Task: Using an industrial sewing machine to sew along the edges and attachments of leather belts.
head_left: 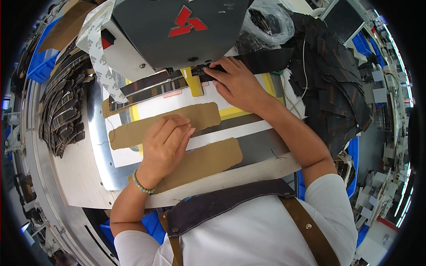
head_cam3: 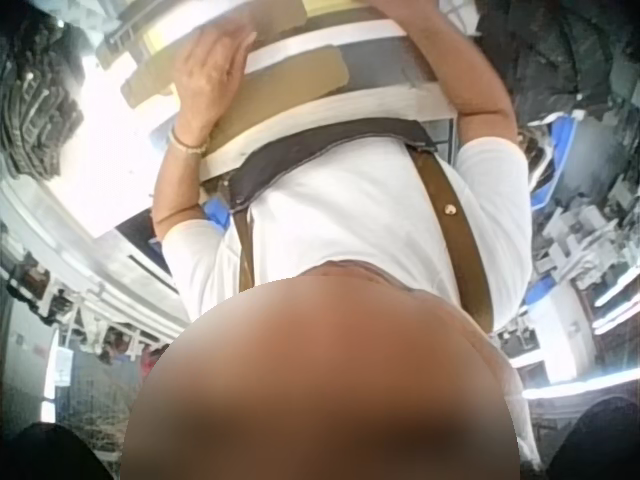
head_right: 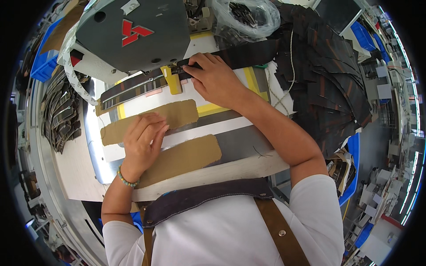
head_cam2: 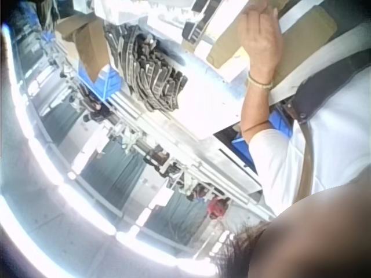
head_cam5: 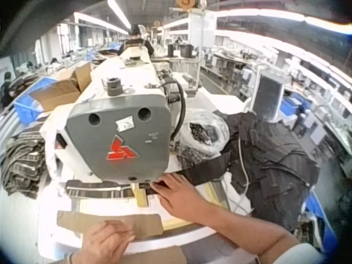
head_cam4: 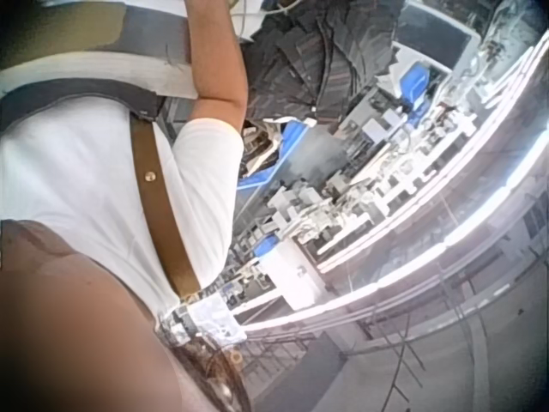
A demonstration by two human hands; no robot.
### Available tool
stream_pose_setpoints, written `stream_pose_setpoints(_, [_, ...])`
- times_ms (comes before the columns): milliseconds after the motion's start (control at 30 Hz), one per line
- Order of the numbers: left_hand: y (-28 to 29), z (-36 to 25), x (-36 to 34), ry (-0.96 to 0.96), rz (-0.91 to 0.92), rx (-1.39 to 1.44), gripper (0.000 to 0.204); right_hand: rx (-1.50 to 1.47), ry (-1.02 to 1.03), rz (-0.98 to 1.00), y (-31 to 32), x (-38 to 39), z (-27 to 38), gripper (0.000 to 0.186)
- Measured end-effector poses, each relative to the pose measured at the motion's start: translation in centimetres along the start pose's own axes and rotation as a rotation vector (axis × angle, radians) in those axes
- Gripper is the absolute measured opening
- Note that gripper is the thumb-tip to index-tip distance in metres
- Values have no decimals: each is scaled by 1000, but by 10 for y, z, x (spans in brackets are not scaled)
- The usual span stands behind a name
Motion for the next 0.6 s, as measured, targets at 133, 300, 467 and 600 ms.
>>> stream_pose_setpoints(133, [-3, 5, 2, 60, 44, 31, 17, 1, -2, -7, -2, 1, -2, 36])
stream_pose_setpoints(300, [-1, 6, -2, 72, 30, 29, 16, 2, 5, -5, -1, 1, -5, 35])
stream_pose_setpoints(467, [3, 20, -10, 76, 62, -60, 24, 66, -10, 58, 1, 1, -2, 37])
stream_pose_setpoints(600, [3, 39, -18, 115, 186, -260, 44, 104, 78, 184, 6, -3, 5, 37])
Point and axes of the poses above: each hand's wrist, its own x-axis away from the middle knuckle, its own y-axis out of the back of the hand, z = x × y, the point moved 4 cm from there along -x, towards the middle knuckle, and after that the axes turned 8 degrees about -x, right-handed, at the moved point
